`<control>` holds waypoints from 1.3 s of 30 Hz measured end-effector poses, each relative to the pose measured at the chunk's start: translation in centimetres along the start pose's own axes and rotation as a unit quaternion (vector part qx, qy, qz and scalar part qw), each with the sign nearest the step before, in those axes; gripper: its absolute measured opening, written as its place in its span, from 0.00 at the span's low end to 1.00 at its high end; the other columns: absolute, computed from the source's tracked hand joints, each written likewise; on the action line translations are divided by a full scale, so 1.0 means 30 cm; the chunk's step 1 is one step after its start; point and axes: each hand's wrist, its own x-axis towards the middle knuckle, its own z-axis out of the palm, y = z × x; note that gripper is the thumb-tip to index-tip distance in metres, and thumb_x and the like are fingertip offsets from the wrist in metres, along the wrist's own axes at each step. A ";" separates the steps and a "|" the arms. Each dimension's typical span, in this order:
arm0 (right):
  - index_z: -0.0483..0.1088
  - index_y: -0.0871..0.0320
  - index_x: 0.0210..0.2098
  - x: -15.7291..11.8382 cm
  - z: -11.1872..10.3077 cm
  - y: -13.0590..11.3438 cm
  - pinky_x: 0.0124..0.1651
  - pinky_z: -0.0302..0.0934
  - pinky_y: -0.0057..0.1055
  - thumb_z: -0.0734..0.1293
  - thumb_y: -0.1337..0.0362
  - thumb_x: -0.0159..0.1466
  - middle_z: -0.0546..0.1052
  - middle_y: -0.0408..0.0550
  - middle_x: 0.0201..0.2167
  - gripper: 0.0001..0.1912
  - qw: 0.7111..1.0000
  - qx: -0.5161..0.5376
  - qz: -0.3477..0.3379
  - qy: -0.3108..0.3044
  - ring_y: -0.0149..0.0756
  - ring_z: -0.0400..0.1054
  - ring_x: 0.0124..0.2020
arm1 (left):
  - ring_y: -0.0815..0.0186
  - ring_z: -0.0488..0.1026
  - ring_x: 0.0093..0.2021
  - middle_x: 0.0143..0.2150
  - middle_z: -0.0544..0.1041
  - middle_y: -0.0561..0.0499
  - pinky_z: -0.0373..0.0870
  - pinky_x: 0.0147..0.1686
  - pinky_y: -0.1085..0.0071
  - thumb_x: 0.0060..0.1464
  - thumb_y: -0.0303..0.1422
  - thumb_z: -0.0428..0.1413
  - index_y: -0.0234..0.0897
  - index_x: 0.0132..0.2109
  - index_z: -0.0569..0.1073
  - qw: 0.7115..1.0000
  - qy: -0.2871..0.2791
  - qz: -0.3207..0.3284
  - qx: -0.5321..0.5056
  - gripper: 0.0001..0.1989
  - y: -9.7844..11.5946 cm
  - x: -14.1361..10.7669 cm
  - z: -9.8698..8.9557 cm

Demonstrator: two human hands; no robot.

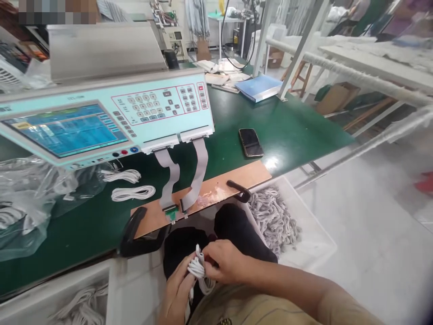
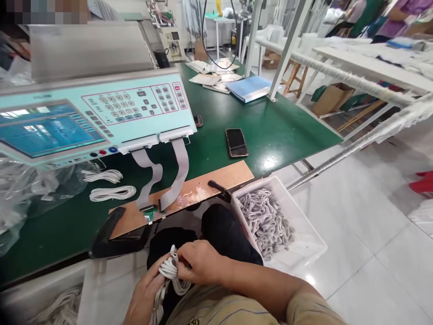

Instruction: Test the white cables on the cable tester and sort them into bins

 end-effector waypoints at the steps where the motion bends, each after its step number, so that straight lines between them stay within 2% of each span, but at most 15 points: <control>1: 0.63 0.58 0.30 0.006 -0.007 -0.002 0.28 0.55 0.26 0.58 0.67 0.54 0.69 0.42 0.22 0.04 1.000 -0.021 -0.010 -0.009 0.31 0.61 0.22 | 0.54 0.72 0.46 0.44 0.77 0.45 0.68 0.48 0.65 0.47 0.45 0.54 0.37 0.44 0.77 1.000 -0.004 -0.004 -0.029 0.21 0.010 0.003 0.004; 4: 0.62 0.57 0.29 0.033 -0.038 -0.015 0.29 0.54 0.29 0.58 0.67 0.54 0.67 0.42 0.20 0.03 0.997 -0.061 -0.049 -0.026 0.32 0.59 0.22 | 0.61 0.72 0.32 0.34 0.77 0.44 0.71 0.33 0.69 0.48 0.45 0.53 0.33 0.41 0.77 0.994 0.006 -0.004 -0.106 0.22 0.052 0.011 0.018; 6: 0.62 0.58 0.28 0.057 -0.058 -0.020 0.30 0.53 0.30 0.57 0.68 0.56 0.66 0.44 0.21 0.03 0.995 -0.064 -0.075 -0.027 0.34 0.59 0.23 | 0.67 0.67 0.24 0.25 0.73 0.49 0.64 0.23 0.74 0.48 0.45 0.54 0.32 0.34 0.77 0.995 0.010 -0.010 -0.099 0.19 0.074 0.029 0.025; 9: 0.62 0.58 0.28 0.099 -0.069 -0.005 0.31 0.52 0.32 0.56 0.69 0.60 0.66 0.45 0.23 0.06 0.996 -0.034 -0.084 -0.018 0.35 0.59 0.25 | 0.74 0.57 0.19 0.17 0.63 0.56 0.53 0.19 0.78 0.47 0.44 0.56 0.32 0.22 0.71 0.997 0.020 -0.004 -0.077 0.19 0.085 0.081 0.026; 11: 0.62 0.58 0.29 0.130 -0.062 0.010 0.32 0.53 0.31 0.55 0.67 0.63 0.66 0.45 0.24 0.08 0.999 0.029 -0.041 0.000 0.34 0.59 0.26 | 0.75 0.54 0.19 0.16 0.59 0.58 0.50 0.19 0.78 0.47 0.45 0.57 0.31 0.21 0.69 0.995 0.041 0.001 -0.090 0.20 0.084 0.118 0.022; 13: 0.62 0.58 0.29 0.162 -0.048 0.022 0.31 0.54 0.29 0.55 0.64 0.66 0.65 0.43 0.24 0.11 0.993 0.115 0.036 0.017 0.33 0.59 0.26 | 0.75 0.54 0.19 0.17 0.60 0.57 0.50 0.19 0.78 0.47 0.46 0.57 0.31 0.23 0.70 0.991 0.066 0.007 -0.113 0.20 0.085 0.145 0.019; 16: 0.64 0.58 0.27 0.203 -0.018 0.031 0.29 0.55 0.26 0.58 0.58 0.66 0.65 0.42 0.23 0.14 0.966 0.220 0.131 0.021 0.32 0.59 0.25 | 0.74 0.57 0.20 0.19 0.63 0.56 0.54 0.20 0.78 0.48 0.47 0.56 0.31 0.24 0.71 0.983 0.111 0.037 -0.143 0.21 0.089 0.168 0.020; 18: 0.67 0.59 0.27 0.224 0.003 0.033 0.29 0.55 0.26 0.60 0.55 0.64 0.66 0.42 0.23 0.15 0.950 0.262 0.171 0.022 0.32 0.59 0.25 | 0.74 0.59 0.20 0.19 0.64 0.56 0.55 0.21 0.78 0.50 0.48 0.54 0.32 0.24 0.70 0.975 0.145 0.056 -0.157 0.21 0.087 0.176 0.022; 21: 0.70 0.59 0.29 0.242 0.023 0.035 0.29 0.56 0.26 0.63 0.52 0.62 0.69 0.43 0.23 0.16 0.931 0.293 0.213 0.033 0.33 0.60 0.25 | 0.75 0.57 0.18 0.18 0.61 0.57 0.53 0.17 0.78 0.52 0.50 0.50 0.33 0.25 0.68 0.968 0.176 0.051 -0.171 0.23 0.069 0.185 0.029; 26: 0.71 0.60 0.30 0.251 0.026 0.041 0.31 0.58 0.27 0.64 0.51 0.61 0.72 0.45 0.25 0.17 0.928 0.299 0.216 0.050 0.34 0.63 0.26 | 0.76 0.55 0.16 0.18 0.60 0.58 0.51 0.15 0.79 0.53 0.48 0.51 0.34 0.28 0.67 0.970 0.155 0.057 -0.179 0.20 0.027 0.195 0.025; 30: 0.71 0.61 0.29 0.258 0.027 0.035 0.29 0.57 0.27 0.65 0.51 0.59 0.71 0.44 0.23 0.18 0.920 0.314 0.229 0.052 0.33 0.61 0.25 | 0.75 0.57 0.15 0.17 0.64 0.57 0.50 0.16 0.79 0.53 0.45 0.51 0.34 0.27 0.67 0.983 0.097 0.067 -0.144 0.18 0.024 0.193 -0.030; 32: 0.71 0.61 0.28 0.266 0.031 0.023 0.28 0.56 0.27 0.67 0.50 0.58 0.70 0.43 0.22 0.18 0.899 0.348 0.260 0.054 0.32 0.60 0.23 | 0.75 0.57 0.15 0.16 0.65 0.56 0.51 0.16 0.79 0.53 0.44 0.51 0.33 0.26 0.68 0.989 0.056 0.058 -0.124 0.17 0.032 0.192 -0.066; 35: 0.69 0.61 0.27 0.281 0.035 -0.002 0.25 0.54 0.27 0.70 0.49 0.53 0.69 0.43 0.19 0.20 0.845 0.420 0.325 0.068 0.31 0.58 0.20 | 0.75 0.57 0.15 0.17 0.68 0.54 0.52 0.17 0.78 0.52 0.42 0.51 0.33 0.26 0.68 0.991 0.020 0.047 -0.124 0.16 0.044 0.195 -0.101; 37: 0.69 0.61 0.26 0.289 0.033 -0.016 0.24 0.54 0.27 0.72 0.49 0.50 0.69 0.43 0.19 0.20 0.815 0.457 0.348 0.076 0.31 0.58 0.19 | 0.75 0.58 0.16 0.19 0.68 0.54 0.53 0.17 0.78 0.52 0.41 0.51 0.33 0.26 0.68 0.989 0.024 0.054 -0.138 0.16 0.047 0.203 -0.105; 39: 0.69 0.61 0.26 0.295 0.026 -0.022 0.26 0.55 0.27 0.72 0.49 0.49 0.69 0.44 0.20 0.21 0.809 0.470 0.345 0.069 0.31 0.59 0.21 | 0.75 0.57 0.17 0.19 0.65 0.55 0.52 0.18 0.78 0.51 0.41 0.52 0.33 0.25 0.68 0.987 0.042 0.066 -0.144 0.15 0.047 0.214 -0.095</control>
